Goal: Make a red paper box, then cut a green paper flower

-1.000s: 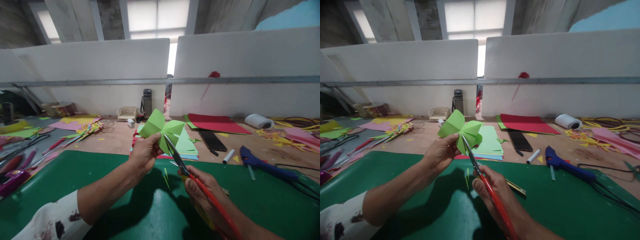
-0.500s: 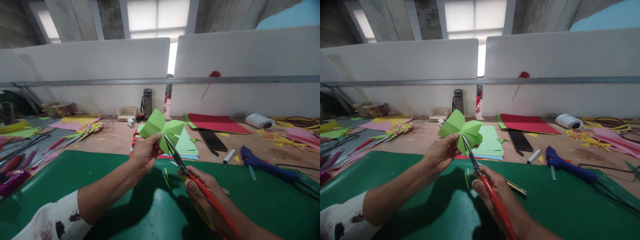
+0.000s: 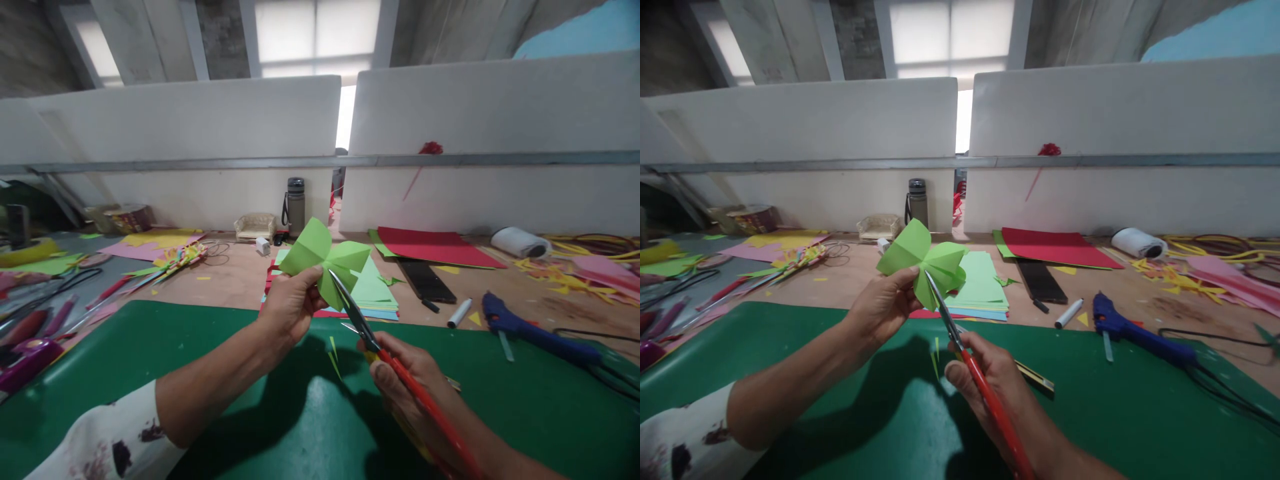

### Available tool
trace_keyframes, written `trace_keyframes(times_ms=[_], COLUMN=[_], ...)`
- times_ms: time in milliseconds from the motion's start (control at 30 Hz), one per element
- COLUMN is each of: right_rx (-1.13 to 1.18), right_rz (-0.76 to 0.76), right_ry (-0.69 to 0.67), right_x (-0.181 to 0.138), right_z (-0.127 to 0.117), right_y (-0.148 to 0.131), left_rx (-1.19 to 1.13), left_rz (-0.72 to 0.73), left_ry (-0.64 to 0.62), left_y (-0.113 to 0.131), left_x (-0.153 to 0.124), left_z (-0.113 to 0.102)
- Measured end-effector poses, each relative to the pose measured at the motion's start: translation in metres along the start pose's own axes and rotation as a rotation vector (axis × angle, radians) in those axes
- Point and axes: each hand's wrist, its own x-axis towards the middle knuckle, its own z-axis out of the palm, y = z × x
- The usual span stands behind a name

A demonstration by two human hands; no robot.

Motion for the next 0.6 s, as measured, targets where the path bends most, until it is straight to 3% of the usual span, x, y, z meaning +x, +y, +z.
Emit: trace_keyframes(times_ms=[400, 600], right_rx=[-0.106, 0.141], right_rz=[-0.088, -0.170], right_ry=[0.083, 0.390], right_x=[-0.010, 0.005], right_z=[-0.002, -0.003], right_y=[0.002, -0.016], left_rx=[0.020, -0.027], left_rz=[0.079, -0.063], left_ry=[-0.015, -0.034], left_y=[0.015, 0.014], left_x=[0.006, -0.006], left_z=[-0.004, 0.002])
